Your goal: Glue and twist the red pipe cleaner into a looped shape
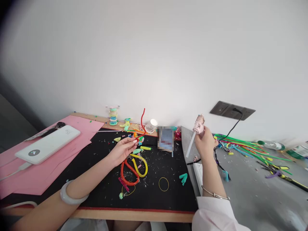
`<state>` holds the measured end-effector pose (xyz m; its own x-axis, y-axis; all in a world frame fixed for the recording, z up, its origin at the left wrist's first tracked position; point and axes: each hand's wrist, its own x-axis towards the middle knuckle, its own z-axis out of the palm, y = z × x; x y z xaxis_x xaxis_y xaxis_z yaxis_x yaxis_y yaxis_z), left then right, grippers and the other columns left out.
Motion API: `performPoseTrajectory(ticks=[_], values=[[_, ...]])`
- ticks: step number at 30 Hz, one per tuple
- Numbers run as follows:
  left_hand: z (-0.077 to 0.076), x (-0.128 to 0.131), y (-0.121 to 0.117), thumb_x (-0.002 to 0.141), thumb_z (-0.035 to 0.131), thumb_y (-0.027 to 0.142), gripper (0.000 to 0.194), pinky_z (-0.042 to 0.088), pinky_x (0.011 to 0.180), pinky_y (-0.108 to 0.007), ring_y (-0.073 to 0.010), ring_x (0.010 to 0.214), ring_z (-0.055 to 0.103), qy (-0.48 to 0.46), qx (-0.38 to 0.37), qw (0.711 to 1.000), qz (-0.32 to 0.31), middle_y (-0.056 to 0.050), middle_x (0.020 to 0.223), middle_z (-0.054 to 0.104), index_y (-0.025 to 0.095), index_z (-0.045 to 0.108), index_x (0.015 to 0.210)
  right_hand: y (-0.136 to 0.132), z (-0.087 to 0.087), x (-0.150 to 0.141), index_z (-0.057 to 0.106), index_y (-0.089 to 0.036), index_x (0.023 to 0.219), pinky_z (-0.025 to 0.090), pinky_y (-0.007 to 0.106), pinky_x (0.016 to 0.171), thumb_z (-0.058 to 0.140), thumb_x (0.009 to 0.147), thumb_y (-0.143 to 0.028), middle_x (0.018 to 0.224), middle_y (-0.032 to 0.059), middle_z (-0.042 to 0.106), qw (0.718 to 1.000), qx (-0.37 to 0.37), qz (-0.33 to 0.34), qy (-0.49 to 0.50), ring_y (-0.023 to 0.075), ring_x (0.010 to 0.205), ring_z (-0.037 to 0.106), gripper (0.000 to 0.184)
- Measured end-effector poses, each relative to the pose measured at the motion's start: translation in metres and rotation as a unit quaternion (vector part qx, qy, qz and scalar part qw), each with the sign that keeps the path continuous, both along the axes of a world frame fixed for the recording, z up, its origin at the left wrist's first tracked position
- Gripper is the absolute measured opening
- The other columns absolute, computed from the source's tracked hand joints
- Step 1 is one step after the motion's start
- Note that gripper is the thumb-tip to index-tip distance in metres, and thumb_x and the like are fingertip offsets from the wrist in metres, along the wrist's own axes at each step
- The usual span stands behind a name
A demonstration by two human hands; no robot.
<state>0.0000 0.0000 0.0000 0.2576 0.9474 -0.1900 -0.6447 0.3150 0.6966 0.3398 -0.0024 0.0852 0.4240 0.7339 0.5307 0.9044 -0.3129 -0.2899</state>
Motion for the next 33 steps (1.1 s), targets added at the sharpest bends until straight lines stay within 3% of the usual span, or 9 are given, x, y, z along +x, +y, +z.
performPoseTrajectory(ticks=[5,8,10,12,14,17,20,24,33], values=[[-0.002,0.0,0.001,0.067,0.073,0.009,0.012,0.053,0.076,-0.02,-0.0095,0.074,0.065,0.009,0.004,1.0,0.003,-0.002,0.077,0.07,0.014,0.067,0.074,-0.009,-0.004,-0.043,0.062,-0.015,0.099,0.027,0.048,0.095,0.041,0.08,-0.03,0.084,0.0097,0.066,0.997,0.079,-0.006,-0.004,0.0254,0.085,0.059,0.032],[-0.003,0.001,0.001,0.066,0.074,0.01,0.012,0.052,0.076,-0.02,-0.0095,0.076,0.065,0.009,0.009,1.0,0.004,-0.002,0.078,0.071,0.014,0.067,0.075,-0.015,-0.014,-0.066,0.063,-0.017,0.1,0.017,0.054,0.1,0.041,0.082,-0.033,0.088,0.0076,0.066,0.994,0.088,0.06,-0.032,0.0259,0.089,0.058,0.033],[-0.004,0.001,0.002,0.066,0.074,0.011,0.013,0.052,0.077,-0.02,-0.0094,0.077,0.065,0.008,0.013,1.0,0.004,-0.002,0.079,0.071,0.014,0.067,0.076,-0.018,-0.024,-0.081,0.061,-0.019,0.106,0.023,0.052,0.099,0.042,0.081,-0.035,0.091,0.0068,0.065,0.986,0.091,0.137,0.027,0.0258,0.092,0.057,0.035],[-0.004,0.0,0.001,0.066,0.075,0.012,0.013,0.052,0.076,-0.02,-0.0094,0.076,0.065,0.011,0.019,1.0,0.003,-0.002,0.079,0.071,0.014,0.067,0.076,-0.02,-0.035,-0.093,0.063,-0.019,0.102,0.036,0.046,0.091,0.047,0.08,-0.038,0.085,0.0073,0.065,0.958,0.104,0.218,0.155,0.0249,0.086,0.058,0.033],[-0.002,0.0,0.001,0.065,0.075,0.013,0.014,0.052,0.075,-0.02,-0.0097,0.075,0.065,0.019,0.027,0.999,0.001,-0.002,0.078,0.071,0.014,0.067,0.076,-0.021,-0.047,-0.103,0.062,-0.018,0.099,0.046,0.039,0.074,0.05,0.079,-0.041,0.074,0.0055,0.063,0.898,0.085,0.294,0.316,0.0217,0.071,0.058,0.032],[0.001,0.0,-0.001,0.064,0.076,0.014,0.016,0.052,0.075,-0.023,-0.0111,0.076,0.065,0.029,0.041,0.999,-0.005,-0.002,0.079,0.071,0.015,0.067,0.078,-0.023,-0.065,-0.112,0.061,-0.018,0.088,0.044,0.03,0.05,0.055,0.077,-0.046,0.051,-0.0024,0.052,0.803,0.026,0.362,0.474,0.0129,0.043,0.044,0.03],[0.002,0.001,-0.004,0.064,0.076,0.016,0.018,0.052,0.076,-0.025,-0.012,0.076,0.065,0.043,0.054,0.998,-0.01,-0.003,0.08,0.07,0.015,0.067,0.08,-0.026,-0.076,-0.117,0.06,-0.018,0.082,0.041,0.027,0.044,0.058,0.074,-0.051,0.046,-0.0048,0.046,0.744,-0.046,0.402,0.531,0.0099,0.038,0.038,0.034],[0.001,0.003,-0.006,0.065,0.076,0.016,0.018,0.052,0.076,-0.026,-0.0123,0.075,0.065,0.056,0.067,0.996,-0.018,-0.002,0.078,0.07,0.015,0.067,0.08,-0.03,-0.081,-0.124,0.058,-0.019,0.077,0.04,0.028,0.042,0.058,0.072,-0.057,0.044,-0.0057,0.043,0.721,-0.109,0.417,0.543,0.0095,0.036,0.036,0.038],[0.003,0.003,-0.006,0.063,0.077,0.018,0.019,0.053,0.071,-0.022,-0.0105,0.071,0.065,0.063,0.067,0.995,-0.024,-0.001,0.076,0.069,0.015,0.067,0.08,-0.031,-0.078,-0.13,0.058,-0.02,0.074,0.04,0.027,0.044,0.057,0.074,-0.053,0.042,-0.0072,0.042,0.698,-0.121,0.42,0.567,0.0084,0.034,0.034,0.032]])
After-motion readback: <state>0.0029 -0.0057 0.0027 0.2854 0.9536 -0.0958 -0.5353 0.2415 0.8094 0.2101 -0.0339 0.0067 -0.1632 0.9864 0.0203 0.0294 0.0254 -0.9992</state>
